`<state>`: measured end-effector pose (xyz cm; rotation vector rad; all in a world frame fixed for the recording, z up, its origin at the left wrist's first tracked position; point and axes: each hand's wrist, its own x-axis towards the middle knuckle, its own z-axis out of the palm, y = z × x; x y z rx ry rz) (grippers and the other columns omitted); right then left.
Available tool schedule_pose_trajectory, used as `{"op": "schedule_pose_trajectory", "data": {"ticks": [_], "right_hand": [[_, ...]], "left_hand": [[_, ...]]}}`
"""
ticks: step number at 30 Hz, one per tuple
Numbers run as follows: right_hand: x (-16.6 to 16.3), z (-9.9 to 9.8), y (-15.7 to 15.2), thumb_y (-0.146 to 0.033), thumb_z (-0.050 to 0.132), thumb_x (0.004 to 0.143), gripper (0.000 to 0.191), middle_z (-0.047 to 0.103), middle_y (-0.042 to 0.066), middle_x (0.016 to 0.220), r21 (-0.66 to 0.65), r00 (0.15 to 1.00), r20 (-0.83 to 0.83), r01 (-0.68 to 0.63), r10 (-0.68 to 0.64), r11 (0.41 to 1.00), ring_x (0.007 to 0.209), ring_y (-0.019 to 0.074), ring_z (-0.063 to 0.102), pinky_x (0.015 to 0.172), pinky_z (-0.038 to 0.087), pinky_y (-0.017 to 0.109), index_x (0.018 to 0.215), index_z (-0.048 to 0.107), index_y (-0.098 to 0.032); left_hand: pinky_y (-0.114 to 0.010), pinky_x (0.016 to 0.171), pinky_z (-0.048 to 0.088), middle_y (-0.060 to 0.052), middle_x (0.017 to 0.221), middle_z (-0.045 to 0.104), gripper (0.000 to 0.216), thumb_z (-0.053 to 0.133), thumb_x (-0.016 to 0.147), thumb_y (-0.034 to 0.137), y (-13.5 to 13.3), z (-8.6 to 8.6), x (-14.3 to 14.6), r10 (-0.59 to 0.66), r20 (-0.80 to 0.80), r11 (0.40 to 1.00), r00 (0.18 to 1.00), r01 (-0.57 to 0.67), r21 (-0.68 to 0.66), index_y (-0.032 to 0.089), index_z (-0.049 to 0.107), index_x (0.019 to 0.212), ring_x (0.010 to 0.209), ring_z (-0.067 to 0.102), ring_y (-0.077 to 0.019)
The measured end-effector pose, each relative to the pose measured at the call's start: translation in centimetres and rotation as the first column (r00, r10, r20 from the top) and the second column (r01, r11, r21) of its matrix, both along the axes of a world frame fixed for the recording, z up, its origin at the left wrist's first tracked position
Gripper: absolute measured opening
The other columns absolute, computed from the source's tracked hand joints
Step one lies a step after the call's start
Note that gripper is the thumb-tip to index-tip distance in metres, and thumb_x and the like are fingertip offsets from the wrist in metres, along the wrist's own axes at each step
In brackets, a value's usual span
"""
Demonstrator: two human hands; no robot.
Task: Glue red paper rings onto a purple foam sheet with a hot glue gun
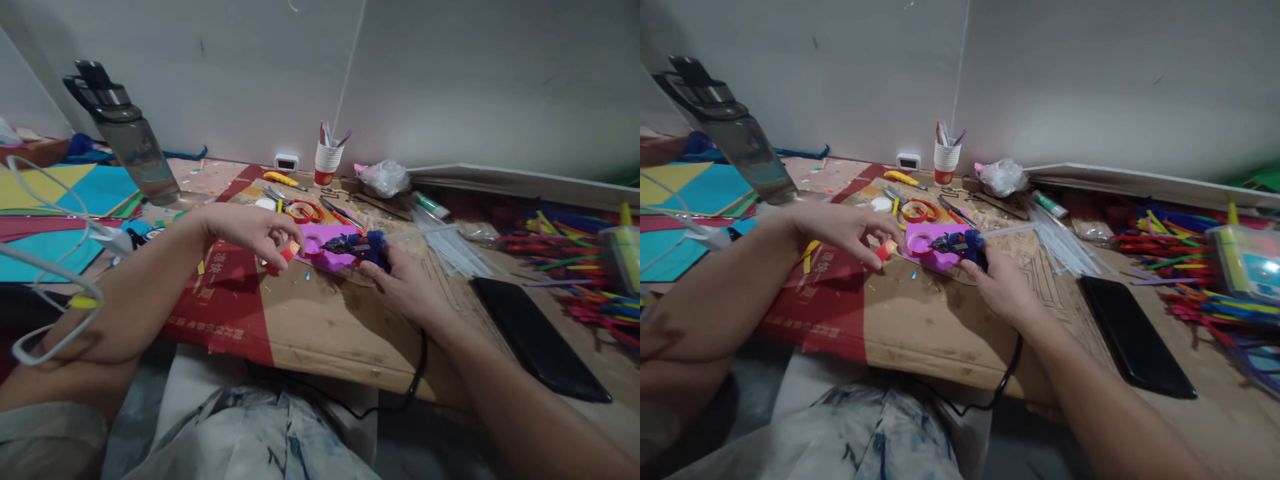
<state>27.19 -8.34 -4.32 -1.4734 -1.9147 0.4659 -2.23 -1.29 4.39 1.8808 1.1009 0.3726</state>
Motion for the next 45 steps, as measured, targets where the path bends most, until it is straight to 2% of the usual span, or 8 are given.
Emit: {"op": "schedule_pose_trajectory", "data": {"ticks": [5,11,19,24,29,36,41,45], "right_hand": [[0.0,0.1,-0.1,-0.042,0.058,0.089,0.04,0.075,0.015,0.114,0.001,0.999,-0.05,-0.015,0.015,1.0,0.103,0.0317,0.069,0.091,0.052,0.05,0.118,0.065,-0.017],[0.1,0.5,-0.3,-0.04,0.058,0.089,0.024,0.073,0.007,0.086,0.033,0.992,-0.119,0.036,-0.032,0.999,0.077,0.0252,0.066,0.072,0.052,0.041,0.103,0.064,-0.022],[0.2,0.0,0.3,-0.054,0.069,0.08,0.033,0.056,-0.003,0.058,-0.274,0.898,-0.434,-0.054,-0.074,0.96,0.051,0.015,0.048,0.05,0.038,0.031,0.086,0.056,-0.024],[-0.1,0.2,0.2,-0.052,0.076,0.077,0.04,0.057,-0.005,0.063,-0.315,0.723,-0.679,-0.13,-0.127,0.94,0.053,0.0122,0.047,0.049,0.038,0.027,0.098,0.056,-0.024],[0.3,0.9,0.1,-0.045,0.077,0.079,0.035,0.068,0.0,0.089,-0.208,0.635,-0.767,-0.119,-0.087,0.971,0.055,0.009,0.048,0.049,0.042,0.025,0.099,0.058,-0.024],[1.3,1.6,0.5,-0.041,0.079,0.077,0.031,0.068,0.0,0.087,-0.182,0.528,-0.842,-0.092,-0.107,0.979,0.057,0.0092,0.047,0.05,0.045,0.025,0.093,0.059,-0.025],[2.3,2.1,0.8,-0.039,0.076,0.079,0.025,0.071,0.001,0.095,-0.113,0.486,-0.87,-0.021,-0.089,0.993,0.059,0.0092,0.048,0.051,0.046,0.025,0.094,0.062,-0.025],[2.8,2.1,1.2,-0.038,0.077,0.078,0.026,0.071,0.001,0.094,-0.105,0.467,-0.88,-0.007,-0.09,0.994,0.058,0.009,0.048,0.051,0.045,0.025,0.095,0.062,-0.025]], "left_hand": [[-0.023,0.066,0.044,-0.002,0.077,0.071,0.032,0.087,0.06,0.023,0.8,-0.6,-0.1,-0.102,-0.057,0.994,0.993,0.1,-0.034,0.023,0.079,0.09,0.068,0.065,-0.018],[-0.023,0.062,0.041,0.0,0.076,0.069,0.042,0.077,0.074,0.047,1.7,-1.5,-0.1,-0.103,-0.127,0.991,0.987,0.112,0.067,0.024,0.076,0.108,0.06,0.062,-0.0144],[-0.026,0.067,0.045,-0.003,0.091,0.071,0.054,0.065,0.084,0.06,2.2,-1.7,0.3,-0.167,-0.276,0.981,0.947,0.187,0.046,0.022,0.064,0.123,0.071,0.066,-0.0157],[-0.025,0.065,0.045,-0.001,0.099,0.069,0.066,0.067,0.084,0.059,2.0,-2.0,0.5,-0.153,-0.196,0.987,0.969,0.159,0.014,0.031,0.052,0.142,0.073,0.067,-0.0147],[-0.027,0.069,0.051,-0.004,0.102,0.069,0.055,0.069,0.085,0.051,1.8,-2.9,1.4,-0.095,-0.063,0.995,0.993,0.097,0.033,0.026,0.06,0.132,0.074,0.066,-0.0137],[-0.029,0.066,0.05,-0.011,0.101,0.072,0.043,0.07,0.089,0.038,2.4,-3.6,3.6,0.158,0.287,0.987,0.945,-0.164,-0.003,0.018,0.053,0.122,0.078,0.065,-0.0151],[-0.03,0.072,0.049,-0.007,0.093,0.07,0.038,0.075,0.083,0.036,2.4,-2.8,7.3,0.076,0.136,0.962,0.988,-0.108,0.252,0.017,0.056,0.11,0.078,0.063,-0.015],[-0.032,0.081,0.048,-0.008,0.104,0.071,0.043,0.075,0.081,0.039,2.3,-3.0,10.3,-0.008,-0.177,0.833,0.984,0.104,0.543,0.017,0.066,0.116,0.093,0.064,-0.0206]]}}
